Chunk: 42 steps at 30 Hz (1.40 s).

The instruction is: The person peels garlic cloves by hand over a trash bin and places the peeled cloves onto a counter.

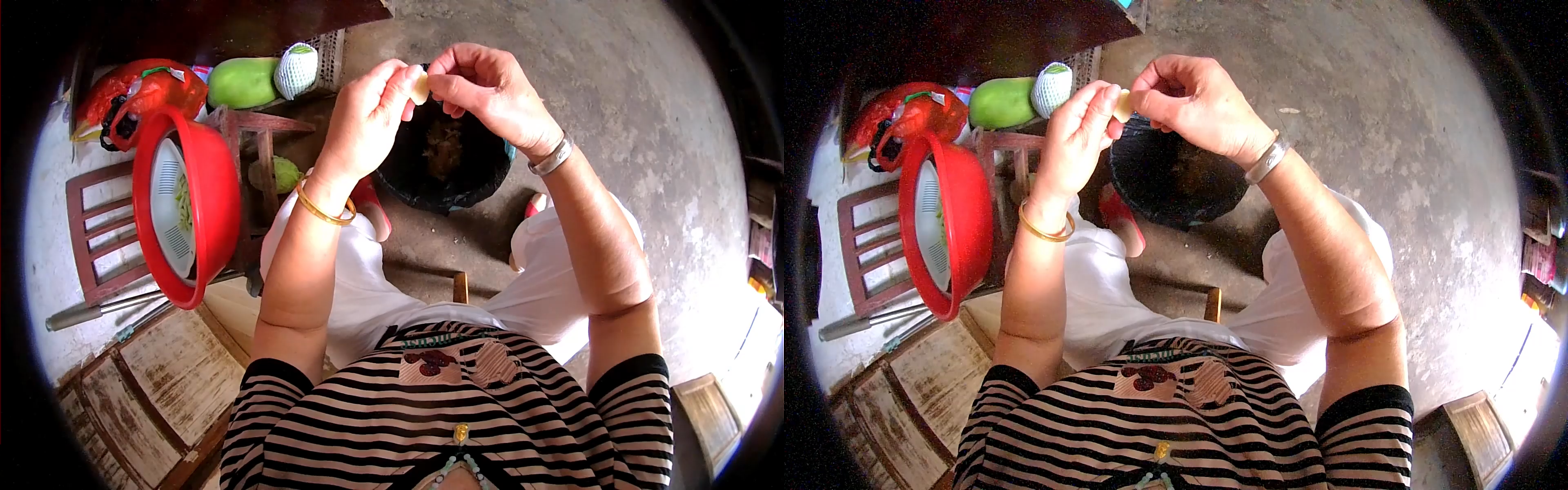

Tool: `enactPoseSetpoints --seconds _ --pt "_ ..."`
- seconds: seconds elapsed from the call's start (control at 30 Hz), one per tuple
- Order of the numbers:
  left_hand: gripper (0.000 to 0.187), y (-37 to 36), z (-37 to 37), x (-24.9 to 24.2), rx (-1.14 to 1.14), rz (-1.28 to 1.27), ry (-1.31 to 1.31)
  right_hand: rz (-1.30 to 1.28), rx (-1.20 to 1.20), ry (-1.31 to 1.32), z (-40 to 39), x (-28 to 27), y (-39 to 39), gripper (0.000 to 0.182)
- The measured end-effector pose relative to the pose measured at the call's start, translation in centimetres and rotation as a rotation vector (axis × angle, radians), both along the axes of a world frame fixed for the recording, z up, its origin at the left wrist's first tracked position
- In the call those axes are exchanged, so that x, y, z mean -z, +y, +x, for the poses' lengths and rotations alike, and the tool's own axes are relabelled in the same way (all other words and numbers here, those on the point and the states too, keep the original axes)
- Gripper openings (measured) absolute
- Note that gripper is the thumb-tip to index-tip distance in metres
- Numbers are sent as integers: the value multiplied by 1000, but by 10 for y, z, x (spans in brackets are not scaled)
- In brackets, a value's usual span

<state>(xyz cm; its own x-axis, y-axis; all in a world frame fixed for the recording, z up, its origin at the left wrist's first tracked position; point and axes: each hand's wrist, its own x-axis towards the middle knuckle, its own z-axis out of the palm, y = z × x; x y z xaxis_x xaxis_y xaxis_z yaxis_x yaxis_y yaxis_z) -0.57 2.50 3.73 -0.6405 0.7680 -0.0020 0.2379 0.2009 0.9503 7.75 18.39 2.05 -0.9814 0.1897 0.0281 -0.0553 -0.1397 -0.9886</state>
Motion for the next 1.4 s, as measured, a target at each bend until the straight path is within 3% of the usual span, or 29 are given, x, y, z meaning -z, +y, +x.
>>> enactPoseSetpoints --seconds 0.23,0.93,1.4 --pt "28 4 8 -4 -52 -76 180 61 4 -5 0 1 0 12" --pt "30 5 10 -1 -95 -42 209 1 26 45 -3 5 -2 14" --pt "30 3 4 2 -37 163 -164 -235 -62 -54 0 -4 -2 15"
